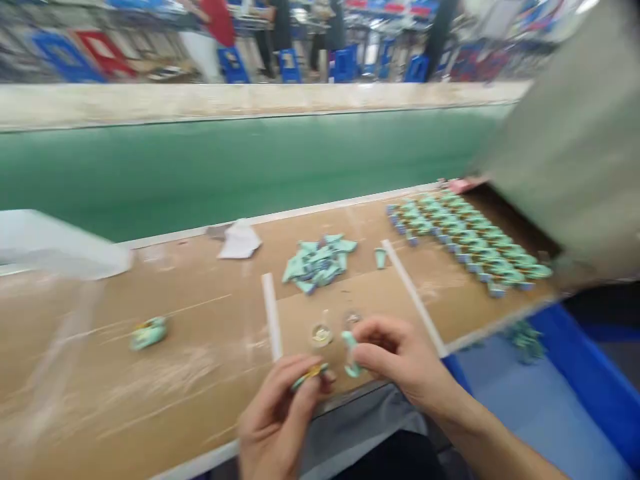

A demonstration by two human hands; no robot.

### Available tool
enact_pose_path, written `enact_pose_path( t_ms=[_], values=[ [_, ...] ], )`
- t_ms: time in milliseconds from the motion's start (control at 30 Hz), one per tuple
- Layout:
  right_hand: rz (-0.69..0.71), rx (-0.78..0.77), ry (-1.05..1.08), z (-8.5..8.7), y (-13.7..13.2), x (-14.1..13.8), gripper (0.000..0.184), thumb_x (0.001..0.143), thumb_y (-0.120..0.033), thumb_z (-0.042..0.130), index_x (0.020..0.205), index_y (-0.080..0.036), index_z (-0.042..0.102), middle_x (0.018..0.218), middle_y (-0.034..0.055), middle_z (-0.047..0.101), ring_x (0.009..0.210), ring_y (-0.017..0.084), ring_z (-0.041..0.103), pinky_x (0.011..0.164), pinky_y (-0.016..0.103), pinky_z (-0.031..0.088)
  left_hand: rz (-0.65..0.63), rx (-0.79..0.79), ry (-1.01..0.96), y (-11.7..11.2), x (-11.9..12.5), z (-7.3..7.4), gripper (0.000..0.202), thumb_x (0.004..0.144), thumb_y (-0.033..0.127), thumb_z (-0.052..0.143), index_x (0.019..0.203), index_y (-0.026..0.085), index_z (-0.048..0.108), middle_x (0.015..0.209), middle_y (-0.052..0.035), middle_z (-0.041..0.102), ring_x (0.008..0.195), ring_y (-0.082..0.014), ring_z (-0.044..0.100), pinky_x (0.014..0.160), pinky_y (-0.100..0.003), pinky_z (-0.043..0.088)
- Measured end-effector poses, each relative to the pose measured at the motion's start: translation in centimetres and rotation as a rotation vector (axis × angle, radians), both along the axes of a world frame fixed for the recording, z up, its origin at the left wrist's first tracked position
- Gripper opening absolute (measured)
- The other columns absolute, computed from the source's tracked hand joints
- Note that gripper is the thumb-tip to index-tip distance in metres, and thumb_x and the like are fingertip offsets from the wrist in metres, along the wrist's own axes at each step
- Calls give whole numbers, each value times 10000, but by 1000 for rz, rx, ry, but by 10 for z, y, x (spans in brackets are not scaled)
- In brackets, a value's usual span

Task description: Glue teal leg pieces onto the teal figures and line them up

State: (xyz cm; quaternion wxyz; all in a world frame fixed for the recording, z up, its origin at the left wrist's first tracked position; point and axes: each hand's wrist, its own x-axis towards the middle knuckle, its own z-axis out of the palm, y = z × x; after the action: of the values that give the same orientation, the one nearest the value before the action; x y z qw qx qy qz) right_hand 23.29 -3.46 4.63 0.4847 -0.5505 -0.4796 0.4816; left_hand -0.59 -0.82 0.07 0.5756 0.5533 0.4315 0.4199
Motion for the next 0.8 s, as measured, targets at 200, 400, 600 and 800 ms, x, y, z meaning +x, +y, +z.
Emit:
enact_pose_path(
  t_ms=[200, 400, 600, 800],
  values=[
    [-74, -295, 625, -12, -15, -32, 454, 938, -565, 1073, 1038, -194, 833, 811, 29, 797, 679, 114, 613, 575, 191, 416, 78, 16, -93, 5, 15, 16, 143, 1092, 349, 896, 1174, 255, 968, 1149, -97, 829, 920, -218, 843, 797, -307, 734],
    [-52, -290, 612, -10, -12, -37, 437, 952, -532, 1072, 1006, -183, 814, 805, 37, 811, 699, 120, 648, 596, 190, 443, 77, 37, -78, 1, 13, 6, 126, 1076, 350, 919, 1140, 262, 981, 1158, -103, 810, 990, -237, 848, 818, -303, 730],
    [-43, -311, 615, -12, -14, -43, 454, 950, -539, 1070, 975, -177, 798, 794, 40, 804, 682, 118, 629, 590, 196, 424, 56, 187, -5, 8, 12, 14, 120, 1087, 274, 894, 1176, 295, 973, 1132, -78, 827, 986, -221, 860, 829, -289, 737],
    [-59, -353, 715, -10, -15, -48, 509, 1018, -605, 997, 905, -178, 744, 693, 26, 761, 597, 89, 526, 562, 212, 315, 11, 477, 183, 10, 8, 26, 285, 1071, 131, 872, 1294, 297, 935, 1172, -41, 863, 1016, -170, 866, 904, -221, 717]
  ],
)
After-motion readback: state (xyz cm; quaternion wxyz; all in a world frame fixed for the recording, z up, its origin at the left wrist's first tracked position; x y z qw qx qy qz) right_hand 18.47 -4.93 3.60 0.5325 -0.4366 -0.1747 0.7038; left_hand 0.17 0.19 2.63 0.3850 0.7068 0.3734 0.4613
